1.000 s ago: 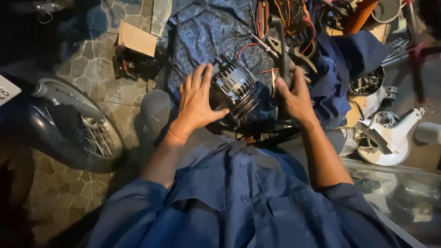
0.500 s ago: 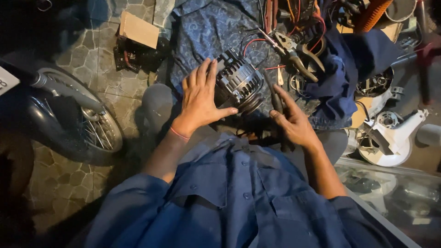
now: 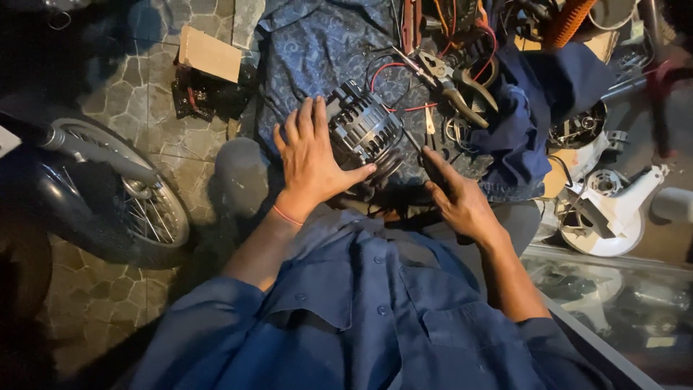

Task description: Disassembling and inspecting an automotive alternator using hand tools like pliers and a screwdriver.

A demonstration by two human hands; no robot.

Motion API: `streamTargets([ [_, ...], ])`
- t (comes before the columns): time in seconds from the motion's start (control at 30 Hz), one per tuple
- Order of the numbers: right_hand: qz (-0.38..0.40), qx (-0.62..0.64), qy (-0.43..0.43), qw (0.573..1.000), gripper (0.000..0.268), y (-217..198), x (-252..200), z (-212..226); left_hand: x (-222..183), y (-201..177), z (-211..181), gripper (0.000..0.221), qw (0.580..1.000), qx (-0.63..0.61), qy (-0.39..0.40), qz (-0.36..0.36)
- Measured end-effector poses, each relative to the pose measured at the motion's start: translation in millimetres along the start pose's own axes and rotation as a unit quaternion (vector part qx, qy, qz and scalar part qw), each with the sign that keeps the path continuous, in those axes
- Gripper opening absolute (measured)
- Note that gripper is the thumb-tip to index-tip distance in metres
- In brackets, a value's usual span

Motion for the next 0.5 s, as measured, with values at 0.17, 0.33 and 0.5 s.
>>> streamTargets([
  [0.17, 0.008, 0.011, -0.015, 1.0, 0.06, 1, 2, -4, -1, 0, 3, 0.141, 0.999, 0.02, 0.029, -0.029],
  [0.33, 0.008, 0.013, -0.004, 1.0, 0.064, 7, 7, -18, 2, -10, 1, 0.142, 0.999, 0.024, 0.02, 0.004],
  [0.5, -0.052, 0.284, 0.056, 0.956, 0.072, 40, 21, -96, 7, -8, 12, 0.154, 0.99, -0.029, -0.018, 0.134],
])
Point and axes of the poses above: each hand's wrist, its own x-axis towards the middle knuckle, its own y-axis out of the palm, z = x × y, the point moved 4 cm from there along x, towards the middle knuckle, and after that the axes turned 7 degrees about -z, right-handed, at the moved point
